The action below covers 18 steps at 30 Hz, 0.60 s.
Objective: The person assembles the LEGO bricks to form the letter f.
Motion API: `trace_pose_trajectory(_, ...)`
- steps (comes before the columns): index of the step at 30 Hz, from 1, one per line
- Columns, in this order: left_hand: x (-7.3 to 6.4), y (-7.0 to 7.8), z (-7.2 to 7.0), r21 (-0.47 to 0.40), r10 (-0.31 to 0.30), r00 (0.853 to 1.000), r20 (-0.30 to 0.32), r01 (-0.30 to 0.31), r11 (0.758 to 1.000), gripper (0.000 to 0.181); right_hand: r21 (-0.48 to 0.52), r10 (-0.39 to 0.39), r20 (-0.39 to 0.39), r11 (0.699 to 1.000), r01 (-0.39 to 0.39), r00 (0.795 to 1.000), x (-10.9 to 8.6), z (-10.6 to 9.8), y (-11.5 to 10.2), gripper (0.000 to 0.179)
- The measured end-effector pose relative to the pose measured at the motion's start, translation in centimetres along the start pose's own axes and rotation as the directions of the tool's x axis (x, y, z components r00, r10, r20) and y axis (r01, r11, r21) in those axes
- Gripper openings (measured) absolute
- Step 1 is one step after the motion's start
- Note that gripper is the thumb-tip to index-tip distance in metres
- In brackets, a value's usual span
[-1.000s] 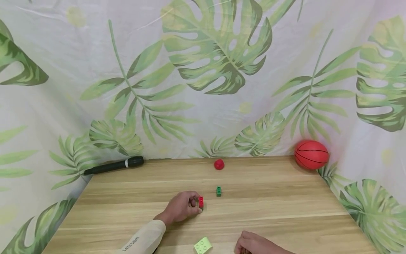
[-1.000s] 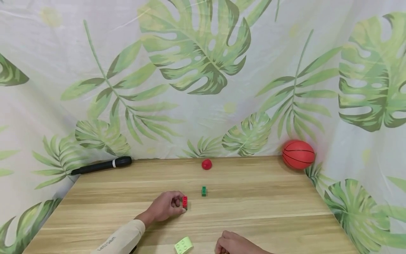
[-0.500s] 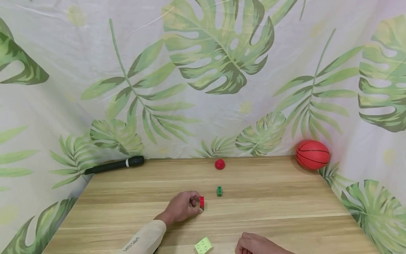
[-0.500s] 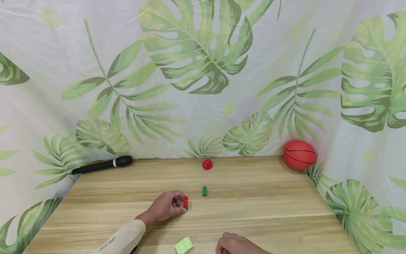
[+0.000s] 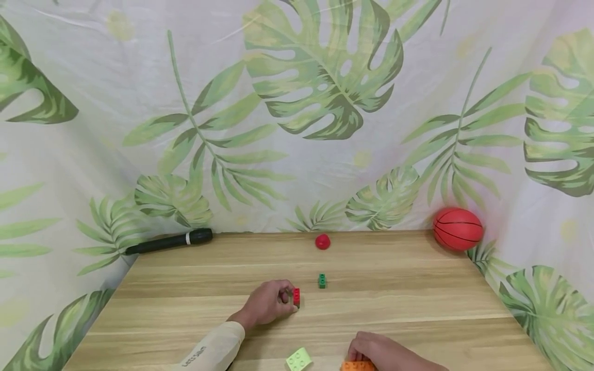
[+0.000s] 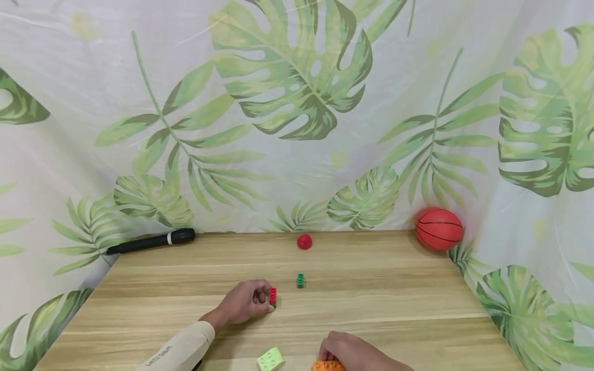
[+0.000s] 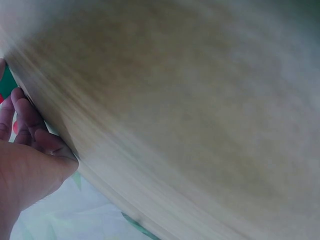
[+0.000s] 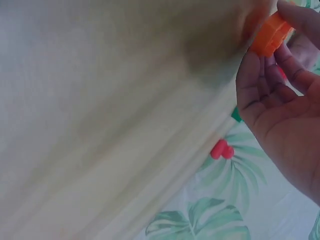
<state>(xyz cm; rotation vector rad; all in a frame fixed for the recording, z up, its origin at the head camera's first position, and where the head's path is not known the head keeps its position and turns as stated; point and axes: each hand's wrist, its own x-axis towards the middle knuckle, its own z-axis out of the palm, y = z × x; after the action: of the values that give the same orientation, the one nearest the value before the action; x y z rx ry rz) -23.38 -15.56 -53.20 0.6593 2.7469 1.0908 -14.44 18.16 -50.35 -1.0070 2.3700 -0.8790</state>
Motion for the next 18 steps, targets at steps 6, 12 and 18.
trace_pose_trajectory(6, 0.0, 0.0, 0.2, -0.001, 0.0, 1.0, 0.003, 0.0, 1.0, 0.027, -0.016, 0.121, -0.074, 0.992, -0.123, 0.99, 0.2, -2.2, -0.8, 0.027)
trace_pose_trajectory(12, -0.2, 0.1, 0.2, -0.003, -0.005, 1.0, 0.005, 0.005, 1.0, 0.026, -0.204, -0.01, -0.27, 0.978, -0.047, 0.963, 2.0, -4.1, -1.4, 0.028)
trace_pose_trajectory(18, -0.1, 0.1, 0.0, -0.003, 0.002, 1.0, -0.002, -0.002, 1.0, 0.028, -0.225, -0.011, -0.376, 0.971, -0.08, 0.926, 5.4, -5.1, -2.0, 0.032)
